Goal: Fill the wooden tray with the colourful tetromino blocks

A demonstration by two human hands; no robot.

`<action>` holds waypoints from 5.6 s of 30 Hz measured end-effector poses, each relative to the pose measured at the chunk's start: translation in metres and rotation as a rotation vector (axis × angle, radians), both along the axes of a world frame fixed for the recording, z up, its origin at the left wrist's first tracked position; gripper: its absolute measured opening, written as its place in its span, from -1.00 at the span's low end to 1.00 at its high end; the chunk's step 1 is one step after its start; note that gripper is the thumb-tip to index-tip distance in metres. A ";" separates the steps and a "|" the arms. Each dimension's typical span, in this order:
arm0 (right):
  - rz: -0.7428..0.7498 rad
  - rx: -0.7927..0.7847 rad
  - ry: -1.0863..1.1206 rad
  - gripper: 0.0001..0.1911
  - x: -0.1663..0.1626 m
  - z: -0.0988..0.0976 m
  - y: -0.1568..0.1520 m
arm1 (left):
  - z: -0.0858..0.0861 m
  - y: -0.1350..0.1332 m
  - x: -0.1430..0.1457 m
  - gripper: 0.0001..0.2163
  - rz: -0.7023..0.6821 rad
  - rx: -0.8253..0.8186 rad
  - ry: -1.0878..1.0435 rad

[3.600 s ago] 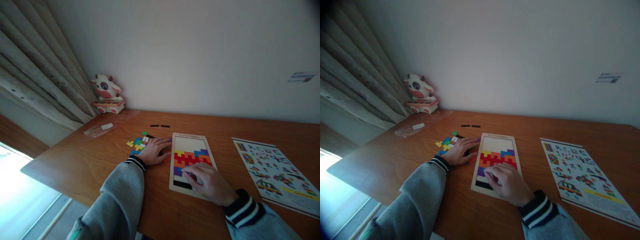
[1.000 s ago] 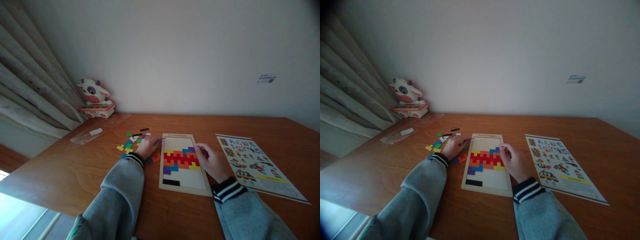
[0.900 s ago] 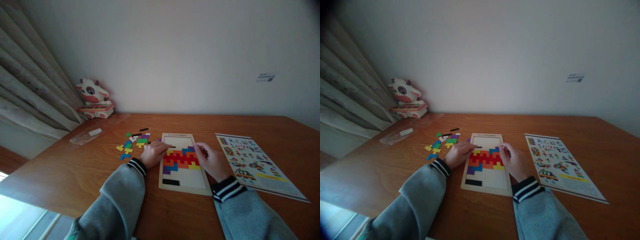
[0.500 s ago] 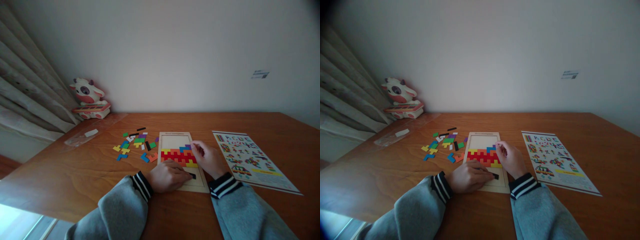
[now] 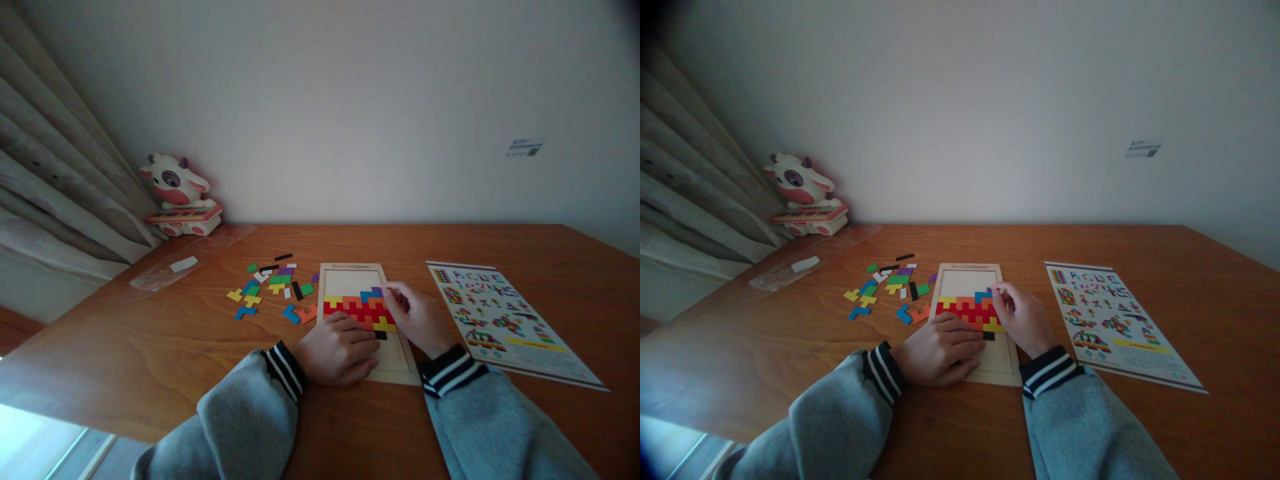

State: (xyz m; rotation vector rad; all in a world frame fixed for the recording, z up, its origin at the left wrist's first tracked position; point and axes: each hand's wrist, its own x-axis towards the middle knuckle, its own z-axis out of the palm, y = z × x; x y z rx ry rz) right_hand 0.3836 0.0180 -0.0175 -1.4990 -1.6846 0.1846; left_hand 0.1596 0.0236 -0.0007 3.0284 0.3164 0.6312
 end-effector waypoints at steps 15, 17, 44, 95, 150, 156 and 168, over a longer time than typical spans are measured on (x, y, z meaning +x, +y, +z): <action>0.200 0.028 -0.109 -0.69 0.003 -0.014 0.009 | 0.003 0.031 -0.027 -0.64 0.136 -0.177 -0.110; 0.225 0.028 -0.112 -0.70 0.002 -0.012 0.009 | 0.006 0.029 -0.027 -0.59 0.000 -0.181 -0.060; 0.268 -0.011 -0.129 -0.70 0.001 -0.011 0.009 | 0.008 0.023 -0.022 -0.64 0.151 -0.197 0.005; 0.147 -0.038 -0.127 -0.66 0.005 -0.017 0.009 | 0.016 0.077 -0.138 -0.76 0.478 -0.061 0.059; 0.125 0.001 -0.071 -0.71 0.003 -0.010 0.007 | -0.001 0.081 -0.123 -0.71 0.569 -0.008 -0.010; 0.120 0.009 -0.074 -0.72 0.001 -0.011 0.007 | -0.010 0.082 -0.122 -0.67 0.725 -0.023 0.015; 0.127 0.014 -0.092 -0.72 0.001 -0.011 0.007 | -0.002 0.071 -0.101 -0.65 0.421 -0.139 0.013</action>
